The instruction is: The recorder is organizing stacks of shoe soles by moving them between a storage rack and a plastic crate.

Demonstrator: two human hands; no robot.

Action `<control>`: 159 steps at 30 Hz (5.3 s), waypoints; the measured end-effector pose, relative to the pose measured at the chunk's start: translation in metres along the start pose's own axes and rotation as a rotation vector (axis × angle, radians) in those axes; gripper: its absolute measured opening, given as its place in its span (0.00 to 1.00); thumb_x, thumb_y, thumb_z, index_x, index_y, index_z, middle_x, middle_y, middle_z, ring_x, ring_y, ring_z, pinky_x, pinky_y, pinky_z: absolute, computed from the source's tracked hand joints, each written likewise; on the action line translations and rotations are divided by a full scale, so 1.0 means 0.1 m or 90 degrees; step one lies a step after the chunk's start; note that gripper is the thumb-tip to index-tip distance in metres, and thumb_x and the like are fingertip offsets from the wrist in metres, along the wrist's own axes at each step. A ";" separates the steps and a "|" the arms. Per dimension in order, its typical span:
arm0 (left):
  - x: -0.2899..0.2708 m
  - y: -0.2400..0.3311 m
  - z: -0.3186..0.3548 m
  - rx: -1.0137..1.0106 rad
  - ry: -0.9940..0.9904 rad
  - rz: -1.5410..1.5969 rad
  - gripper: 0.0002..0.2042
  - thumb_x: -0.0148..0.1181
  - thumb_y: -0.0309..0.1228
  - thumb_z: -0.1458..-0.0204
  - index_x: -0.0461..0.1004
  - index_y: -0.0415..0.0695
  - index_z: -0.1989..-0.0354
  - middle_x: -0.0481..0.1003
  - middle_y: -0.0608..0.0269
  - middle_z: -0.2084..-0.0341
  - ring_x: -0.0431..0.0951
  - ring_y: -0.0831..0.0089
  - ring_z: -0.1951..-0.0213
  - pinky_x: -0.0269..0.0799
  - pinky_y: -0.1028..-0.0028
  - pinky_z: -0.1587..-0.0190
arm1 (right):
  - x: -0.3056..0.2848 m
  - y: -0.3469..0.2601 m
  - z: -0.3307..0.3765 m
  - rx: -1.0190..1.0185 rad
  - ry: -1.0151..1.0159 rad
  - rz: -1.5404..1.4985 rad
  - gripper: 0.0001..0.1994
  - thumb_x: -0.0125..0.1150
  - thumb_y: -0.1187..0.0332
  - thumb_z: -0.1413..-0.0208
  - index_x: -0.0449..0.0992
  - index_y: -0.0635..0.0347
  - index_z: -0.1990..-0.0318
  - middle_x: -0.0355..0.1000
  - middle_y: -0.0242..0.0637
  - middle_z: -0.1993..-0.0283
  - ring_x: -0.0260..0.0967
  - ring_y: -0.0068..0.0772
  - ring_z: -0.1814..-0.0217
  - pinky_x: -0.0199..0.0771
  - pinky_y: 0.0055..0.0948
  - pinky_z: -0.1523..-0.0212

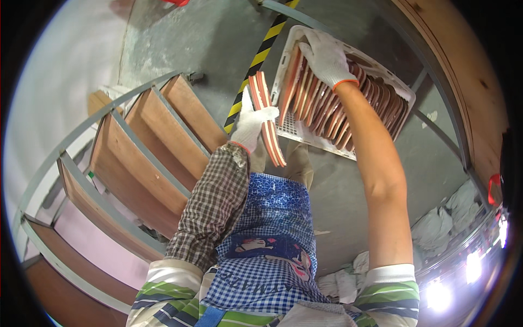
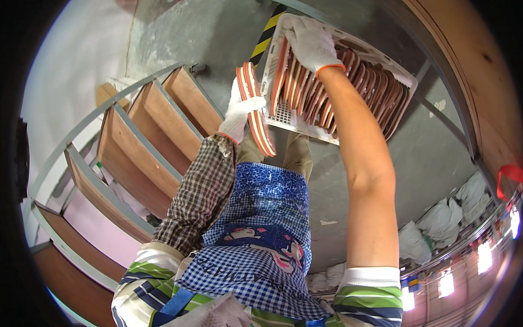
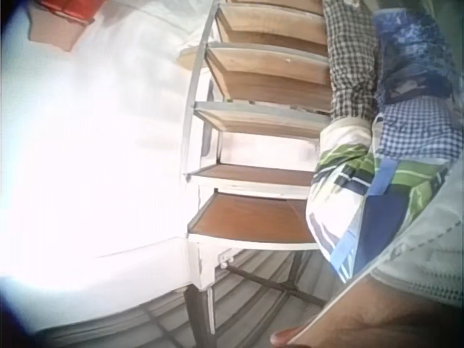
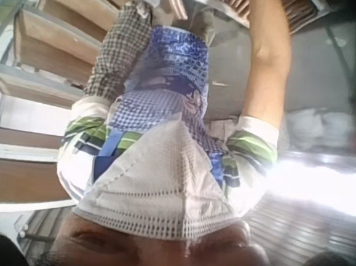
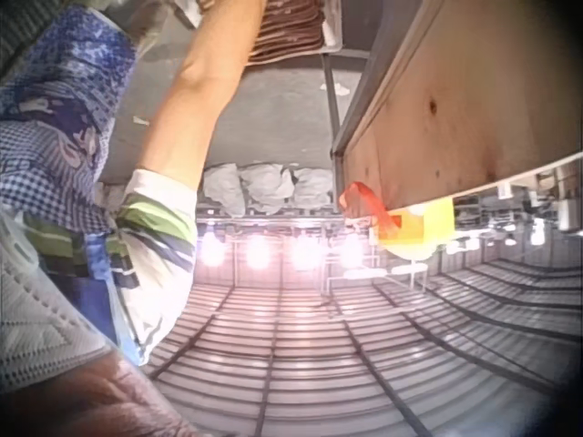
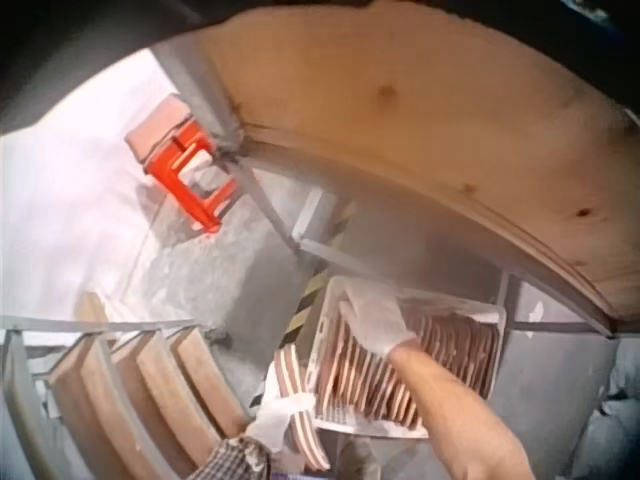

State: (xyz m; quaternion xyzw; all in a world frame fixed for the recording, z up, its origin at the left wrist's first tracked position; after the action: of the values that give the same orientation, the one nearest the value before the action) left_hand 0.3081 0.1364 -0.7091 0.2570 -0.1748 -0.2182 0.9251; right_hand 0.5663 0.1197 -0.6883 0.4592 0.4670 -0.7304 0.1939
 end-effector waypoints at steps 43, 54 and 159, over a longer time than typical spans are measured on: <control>-0.18 -0.09 0.08 -0.005 0.057 0.164 0.43 0.70 0.20 0.55 0.55 0.47 0.29 0.74 0.58 0.53 0.79 0.65 0.57 0.79 0.68 0.53 | 0.48 0.23 0.18 0.200 -0.261 0.075 0.48 0.52 0.28 0.44 0.54 0.47 0.23 0.56 0.57 0.26 0.48 0.63 0.22 0.43 0.65 0.26; -0.12 -0.31 0.34 -0.072 -0.065 0.019 0.52 0.65 0.13 0.54 0.41 0.48 0.22 0.72 0.54 0.42 0.80 0.65 0.49 0.83 0.68 0.54 | 0.50 -0.84 1.90 0.496 -0.201 -0.562 0.43 0.65 0.48 0.39 0.54 0.62 0.25 0.61 0.58 0.28 0.58 0.51 0.24 0.61 0.40 0.28; 0.23 -0.24 0.18 0.315 0.247 -0.631 0.23 0.58 0.21 0.54 0.73 0.41 0.45 0.78 0.52 0.51 0.75 0.49 0.47 0.72 0.55 0.44 | -0.39 -0.19 -0.61 0.234 -0.002 0.037 0.29 0.54 0.58 0.40 0.68 0.66 0.34 0.77 0.58 0.46 0.74 0.58 0.40 0.72 0.45 0.38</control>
State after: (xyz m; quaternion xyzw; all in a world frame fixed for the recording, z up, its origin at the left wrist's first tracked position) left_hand 0.3124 0.0990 -0.7028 0.5516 0.0928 -0.5265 0.6403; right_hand 0.6022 0.1754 -0.6548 0.4990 0.3116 -0.7984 0.1282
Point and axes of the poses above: each hand's wrist, its own z-axis away from the middle knuckle, its own x-axis out of the palm, y = z × x, the point moved 9 cm from there along -z, towards the middle knuckle
